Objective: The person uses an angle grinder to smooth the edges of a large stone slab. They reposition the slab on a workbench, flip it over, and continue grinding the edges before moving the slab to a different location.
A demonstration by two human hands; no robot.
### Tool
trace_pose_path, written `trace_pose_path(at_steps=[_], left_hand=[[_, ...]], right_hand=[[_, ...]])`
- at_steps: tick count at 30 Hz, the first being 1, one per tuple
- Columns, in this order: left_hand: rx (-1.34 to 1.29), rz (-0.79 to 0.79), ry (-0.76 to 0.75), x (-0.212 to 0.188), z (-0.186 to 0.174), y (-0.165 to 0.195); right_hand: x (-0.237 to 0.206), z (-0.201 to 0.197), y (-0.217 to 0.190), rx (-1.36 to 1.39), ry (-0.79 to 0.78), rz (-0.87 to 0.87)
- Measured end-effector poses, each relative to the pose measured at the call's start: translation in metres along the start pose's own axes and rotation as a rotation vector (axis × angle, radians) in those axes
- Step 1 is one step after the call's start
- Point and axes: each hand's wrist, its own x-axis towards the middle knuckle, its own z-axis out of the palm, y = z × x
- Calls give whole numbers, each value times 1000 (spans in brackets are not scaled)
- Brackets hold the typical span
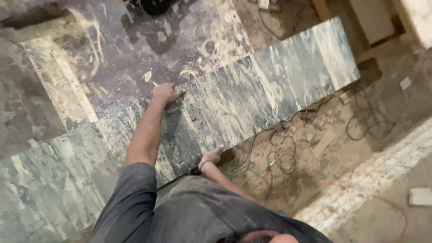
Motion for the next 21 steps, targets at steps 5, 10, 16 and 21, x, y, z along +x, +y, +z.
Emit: trace_pose_path(at_steps=[5,10,16,21], left_hand=[[-46,-144,18,-21,12,0],[-159,30,502,-91,67,41],[-246,-94,610,-197,92,68],[-328,-28,835,-275,89,57]], right_hand=[[14,-31,-48,80,-75,-60],[9,-47,-78,209,-159,-163],[31,-92,10,500,-297,-295],[49,-136,54,717,-434,-415]])
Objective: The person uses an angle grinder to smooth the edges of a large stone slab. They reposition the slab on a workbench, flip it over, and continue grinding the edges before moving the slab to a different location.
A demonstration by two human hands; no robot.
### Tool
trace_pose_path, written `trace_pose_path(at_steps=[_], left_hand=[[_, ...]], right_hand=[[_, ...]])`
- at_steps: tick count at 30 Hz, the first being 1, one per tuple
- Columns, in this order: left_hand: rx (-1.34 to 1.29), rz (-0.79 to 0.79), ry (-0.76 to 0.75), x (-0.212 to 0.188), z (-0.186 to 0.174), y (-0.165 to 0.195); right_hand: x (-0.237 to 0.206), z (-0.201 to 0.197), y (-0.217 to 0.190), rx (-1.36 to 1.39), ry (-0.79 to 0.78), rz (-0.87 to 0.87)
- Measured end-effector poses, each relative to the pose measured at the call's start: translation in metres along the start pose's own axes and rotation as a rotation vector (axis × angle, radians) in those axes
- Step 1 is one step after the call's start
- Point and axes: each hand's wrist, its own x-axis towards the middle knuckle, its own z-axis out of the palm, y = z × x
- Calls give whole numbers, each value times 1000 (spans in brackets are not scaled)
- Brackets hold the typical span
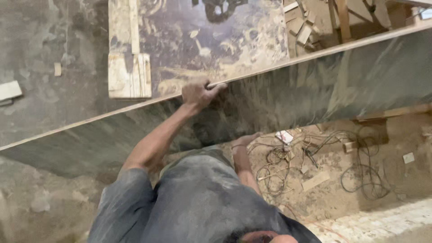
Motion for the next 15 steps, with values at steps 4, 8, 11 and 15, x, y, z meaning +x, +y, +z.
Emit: trace_pose_path(at_steps=[4,8,11,15], left_hand=[[-159,84,298,-31,-52,4],[-225,48,533,-40,-90,7],[-570,46,626,-42,-109,5],[-906,96,665,-51,-125,-1]], right_hand=[[-9,15,-39,92,-88,-81],[-32,40,-96,84,-200,-196],[-38,52,-138,-74,-301,-295],[-42,86,-184,-21,-515,-522]])
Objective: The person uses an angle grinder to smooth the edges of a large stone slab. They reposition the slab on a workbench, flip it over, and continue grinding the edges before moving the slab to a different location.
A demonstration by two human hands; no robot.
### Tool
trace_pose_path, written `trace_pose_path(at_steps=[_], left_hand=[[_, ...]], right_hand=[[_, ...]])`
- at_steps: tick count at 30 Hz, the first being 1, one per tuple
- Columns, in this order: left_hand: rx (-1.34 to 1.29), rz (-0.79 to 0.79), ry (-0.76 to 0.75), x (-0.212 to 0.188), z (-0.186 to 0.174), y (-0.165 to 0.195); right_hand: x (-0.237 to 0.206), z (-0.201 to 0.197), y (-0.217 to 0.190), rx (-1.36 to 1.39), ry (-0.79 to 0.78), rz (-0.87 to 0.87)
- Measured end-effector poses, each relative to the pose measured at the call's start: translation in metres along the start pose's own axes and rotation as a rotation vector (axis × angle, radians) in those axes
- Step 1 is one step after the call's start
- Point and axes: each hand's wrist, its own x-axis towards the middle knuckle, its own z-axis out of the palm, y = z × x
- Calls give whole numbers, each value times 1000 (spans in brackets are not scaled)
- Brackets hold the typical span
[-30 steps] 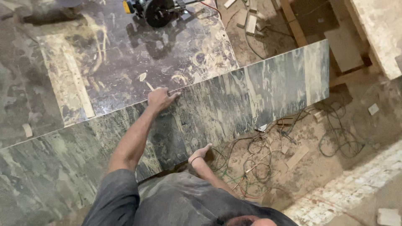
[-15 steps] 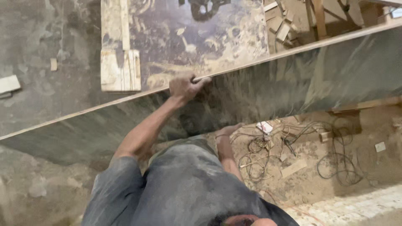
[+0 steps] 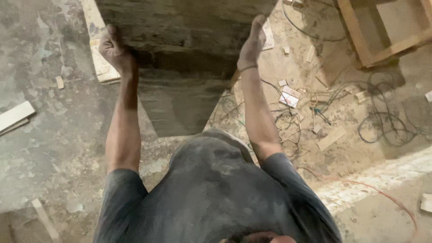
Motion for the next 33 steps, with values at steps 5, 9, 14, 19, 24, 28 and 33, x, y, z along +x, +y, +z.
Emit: trace_pose_path(at_steps=[5,9,14,19,24,28,33], left_hand=[[-125,-110,213,-22,-9,-8],[-185,-137,453,-30,-29,-23],[-348,-598,619,-116,-49,-60],[-310,-1053,942,-190,-52,-94],[-140,-1248,1164,-201,-22,-131],[-91,-1323,1233,-173,13,-161],[34,-1440,1166,-146,56,-192]], right_hand=[[20,36,-38,-139,-172,-252],[-5,53,-45,-324,-285,-378],[-19,76,-18,-672,-415,-573],[-1,105,25,-940,-607,-645],[52,161,103,-1191,-922,-258],[104,205,169,-1247,-1084,-234],[160,247,220,-1280,-1183,-78]])
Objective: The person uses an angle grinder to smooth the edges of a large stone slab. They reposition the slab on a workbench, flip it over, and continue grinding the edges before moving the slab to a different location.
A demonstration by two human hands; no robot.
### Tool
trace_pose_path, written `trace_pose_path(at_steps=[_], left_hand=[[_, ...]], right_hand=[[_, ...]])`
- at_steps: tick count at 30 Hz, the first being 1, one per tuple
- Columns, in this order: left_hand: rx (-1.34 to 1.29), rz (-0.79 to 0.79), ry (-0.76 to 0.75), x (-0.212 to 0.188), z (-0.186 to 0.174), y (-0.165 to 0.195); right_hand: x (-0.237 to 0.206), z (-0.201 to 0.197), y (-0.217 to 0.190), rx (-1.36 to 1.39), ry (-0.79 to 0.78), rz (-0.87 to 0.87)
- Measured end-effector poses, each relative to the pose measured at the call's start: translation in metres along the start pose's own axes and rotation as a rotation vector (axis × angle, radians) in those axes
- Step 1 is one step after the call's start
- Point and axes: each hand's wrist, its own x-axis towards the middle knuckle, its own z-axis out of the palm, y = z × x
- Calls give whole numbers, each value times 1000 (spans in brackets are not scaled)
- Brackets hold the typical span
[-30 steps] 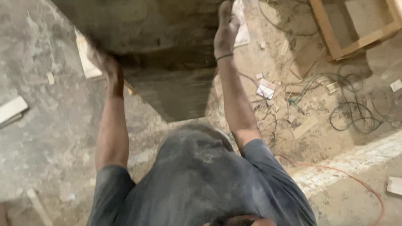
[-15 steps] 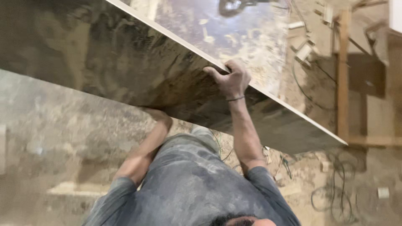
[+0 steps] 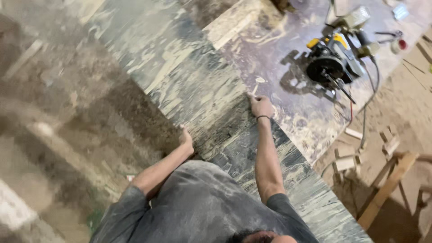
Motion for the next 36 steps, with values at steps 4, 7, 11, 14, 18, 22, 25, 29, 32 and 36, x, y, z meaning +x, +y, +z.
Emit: trace_pose_path(at_steps=[4,7,11,14,18,22,25,29,32,36], left_hand=[[135,67,92,6,33,-4],[175,106,54,15,43,2],[218,221,135,21,58,5],[255,302,102,25,62,2],[421,455,43,32,55,-6],[498,424,-171,42,34,-7],[680,631,-200,44,6,-13],[1067,810,-268,47,-51,-17],[1127,749,-244,51,-104,-19],[1017,679,0,62,-188,-20]], right_hand=[[42,-5,13,182,-214,73],[58,-5,11,234,-249,-20],[65,-4,17,159,-105,-117],[54,5,32,164,47,-323],[-6,40,68,460,74,-368],[-90,84,101,653,-13,-132],[-147,102,124,647,-6,-85],[-192,101,140,450,39,-77],[-211,99,143,139,98,-330],[-223,112,139,-243,58,-416]])
